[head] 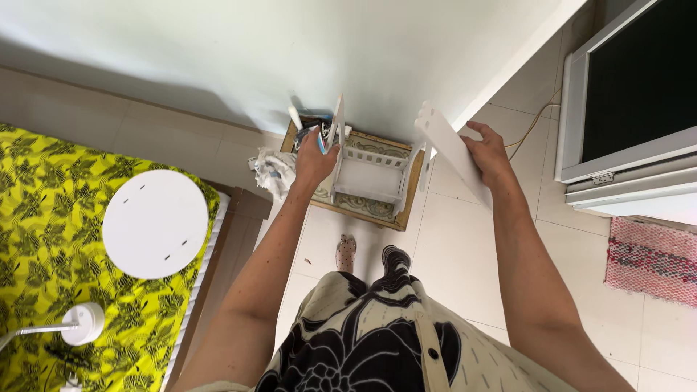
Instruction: The person assembles a white plastic stool by hand. They pick up the seat and base components, align the legs with the seat, and press them together to form the stool, then place it on the floor.
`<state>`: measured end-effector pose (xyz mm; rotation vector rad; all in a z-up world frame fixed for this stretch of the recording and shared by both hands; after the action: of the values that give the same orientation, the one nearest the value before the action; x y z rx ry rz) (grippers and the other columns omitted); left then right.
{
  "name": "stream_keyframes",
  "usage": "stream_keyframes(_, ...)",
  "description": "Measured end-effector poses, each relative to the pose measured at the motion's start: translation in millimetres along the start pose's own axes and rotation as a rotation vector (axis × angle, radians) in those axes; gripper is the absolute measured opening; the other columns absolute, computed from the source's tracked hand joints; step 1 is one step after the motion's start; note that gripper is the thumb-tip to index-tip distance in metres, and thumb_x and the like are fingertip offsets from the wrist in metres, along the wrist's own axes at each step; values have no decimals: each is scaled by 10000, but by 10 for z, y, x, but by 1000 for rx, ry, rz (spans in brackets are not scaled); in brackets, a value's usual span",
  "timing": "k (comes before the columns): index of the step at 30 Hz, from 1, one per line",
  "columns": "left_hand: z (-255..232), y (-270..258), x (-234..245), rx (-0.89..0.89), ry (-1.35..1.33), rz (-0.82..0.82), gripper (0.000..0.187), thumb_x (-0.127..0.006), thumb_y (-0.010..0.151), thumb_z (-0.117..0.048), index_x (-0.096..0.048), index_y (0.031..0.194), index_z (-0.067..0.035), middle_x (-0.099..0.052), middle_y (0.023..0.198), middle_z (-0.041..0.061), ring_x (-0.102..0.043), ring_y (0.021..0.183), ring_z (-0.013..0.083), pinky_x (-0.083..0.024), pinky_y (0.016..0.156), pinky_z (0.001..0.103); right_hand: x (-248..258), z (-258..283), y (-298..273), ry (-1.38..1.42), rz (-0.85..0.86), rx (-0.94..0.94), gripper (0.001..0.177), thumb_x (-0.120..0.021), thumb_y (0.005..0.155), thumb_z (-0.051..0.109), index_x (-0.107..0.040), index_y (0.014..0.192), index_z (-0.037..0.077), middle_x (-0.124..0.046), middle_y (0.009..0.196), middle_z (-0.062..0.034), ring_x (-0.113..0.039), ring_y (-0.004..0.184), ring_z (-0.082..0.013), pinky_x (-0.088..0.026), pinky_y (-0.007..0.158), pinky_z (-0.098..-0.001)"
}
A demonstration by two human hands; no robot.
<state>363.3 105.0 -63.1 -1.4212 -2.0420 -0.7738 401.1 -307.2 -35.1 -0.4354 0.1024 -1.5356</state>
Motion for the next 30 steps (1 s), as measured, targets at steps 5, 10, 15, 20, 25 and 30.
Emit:
stream_keyframes(5,319,334,-313,70,128,151,738,-779,841,-306,-476,1409,57,-644,1227,317,-624,1173,454,-488,1020,481,-34,-116,511,-112,-13,-152,559,-630,964,196,-484,1490,77,-719,1136,-227,-734,932,-277,-607,772,-385)
stream_keyframes(10,467,389,-585,128,172,300,630,-760,857,-282,-534,1362,18,-696,1070,325,-664,1056,498,-539,948,507,-188,-368,923,-146,26,-248,619,-686,954,283,-484,1505,85,-691,1196,-257,-732,983,-275,-615,813,-366)
stream_keyframes(15,412,388,-636,99,149,304,626,-710,847,-174,-501,1425,-52,-696,1030,325,-654,996,525,-522,908,565,-389,-512,1228,-237,63,-293,706,-728,920,334,-447,1521,91,-658,1240,-273,-721,993,-304,-612,827,-414)
stream_keyframes(20,433,421,-733,32,160,273,618,-698,832,-103,-491,1411,-40,-687,1019,324,-654,950,535,-525,869,592,-523,-648,1445,-372,130,-334,676,-719,931,372,-476,1519,146,-655,1294,-229,-689,1070,-291,-569,910,-404)
stream_keyframes(25,563,479,-861,-18,175,230,570,-655,813,-44,-520,1367,-25,-697,990,311,-668,926,522,-535,841,594,-611,-626,1497,-296,201,-331,590,-579,938,256,-460,1514,224,-654,1259,-186,-690,1042,-257,-587,876,-407)
stream_keyframes(30,650,507,-895,-29,181,189,474,-621,836,-57,-574,1306,-38,-706,974,298,-669,906,515,-532,843,592,-671,-664,1575,-295,254,-252,489,-597,931,236,-583,1407,126,-691,1194,-182,-696,977,-228,-570,832,-358)
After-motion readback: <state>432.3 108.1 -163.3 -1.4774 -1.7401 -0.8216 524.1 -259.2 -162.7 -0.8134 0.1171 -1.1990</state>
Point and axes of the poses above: each hand's wrist, its own y-axis towards the middle knuckle, its own x-axis out of the back of the hand, z = x × y, the point moved 10 cm from there along y, towards the middle knuckle
